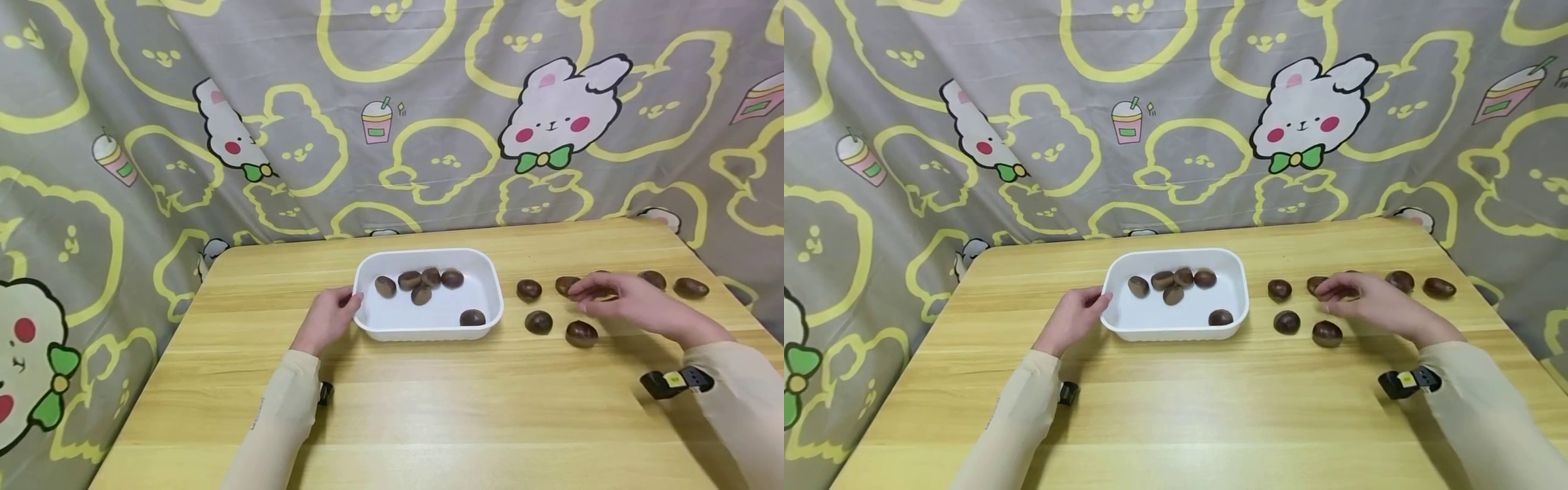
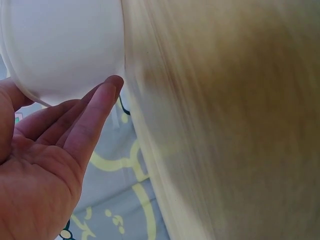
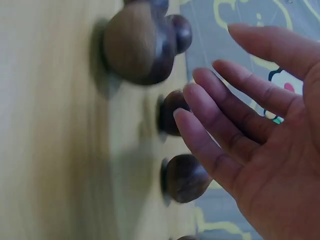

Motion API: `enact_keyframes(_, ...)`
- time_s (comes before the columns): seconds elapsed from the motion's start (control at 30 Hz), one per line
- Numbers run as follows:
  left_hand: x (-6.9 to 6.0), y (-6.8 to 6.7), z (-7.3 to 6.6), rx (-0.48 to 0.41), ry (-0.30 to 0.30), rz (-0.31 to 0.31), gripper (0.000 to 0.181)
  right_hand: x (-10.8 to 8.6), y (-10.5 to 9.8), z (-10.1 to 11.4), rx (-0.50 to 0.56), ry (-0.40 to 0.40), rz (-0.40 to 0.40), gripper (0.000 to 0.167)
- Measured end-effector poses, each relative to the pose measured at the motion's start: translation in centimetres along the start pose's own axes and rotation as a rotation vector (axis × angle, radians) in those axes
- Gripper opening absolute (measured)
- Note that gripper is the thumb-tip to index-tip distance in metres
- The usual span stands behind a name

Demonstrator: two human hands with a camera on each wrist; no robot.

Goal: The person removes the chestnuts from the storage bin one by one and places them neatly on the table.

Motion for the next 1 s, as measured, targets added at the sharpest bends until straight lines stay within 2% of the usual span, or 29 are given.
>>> enact_keyframes(0.3, 0.0, 0.0, 0.1, 0.007, -0.014, 0.001, 0.037, 1.8, -0.4, 3.8, 0.068, 0.004, -0.018, 0.031)
enact_keyframes(0.47, 0.1, 0.0, 0.1, 0.003, -0.011, -0.002, 0.036, 3.2, 0.5, 7.3, 0.105, -0.062, 0.013, 0.027)
enact_keyframes(0.57, 0.1, 0.0, 0.2, -0.002, -0.012, -0.004, 0.036, 4.1, 2.0, 9.5, 0.14, -0.113, 0.093, 0.027)
enact_keyframes(0.7, 0.0, -0.1, 0.4, -0.003, -0.02, -0.006, 0.037, 5.2, 4.7, 12.2, 0.186, -0.178, 0.266, 0.032)
enact_keyframes(0.8, 0.0, -0.1, 0.5, 0.0, -0.023, -0.009, 0.037, 6.0, 6.8, 13.8, 0.182, -0.221, 0.393, 0.034)
enact_keyframes(0.9, 0.0, -0.1, 0.3, 0.0, -0.009, -0.013, 0.036, 6.6, 8.7, 14.8, 0.129, -0.238, 0.479, 0.035)
enact_keyframes(1.0, 0.1, 0.0, 0.1, -0.004, 0.006, -0.016, 0.035, 7.1, 10.2, 15.3, 0.044, -0.233, 0.528, 0.035)
Point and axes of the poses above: each hand's wrist, its own x-axis towards the middle knuckle, its own y-axis out of the palm, z = x × y, the point moved 10 cm from there along x, towards the middle knuckle, and after that the axes turned 9 degrees about y, right-handed, at the moved point
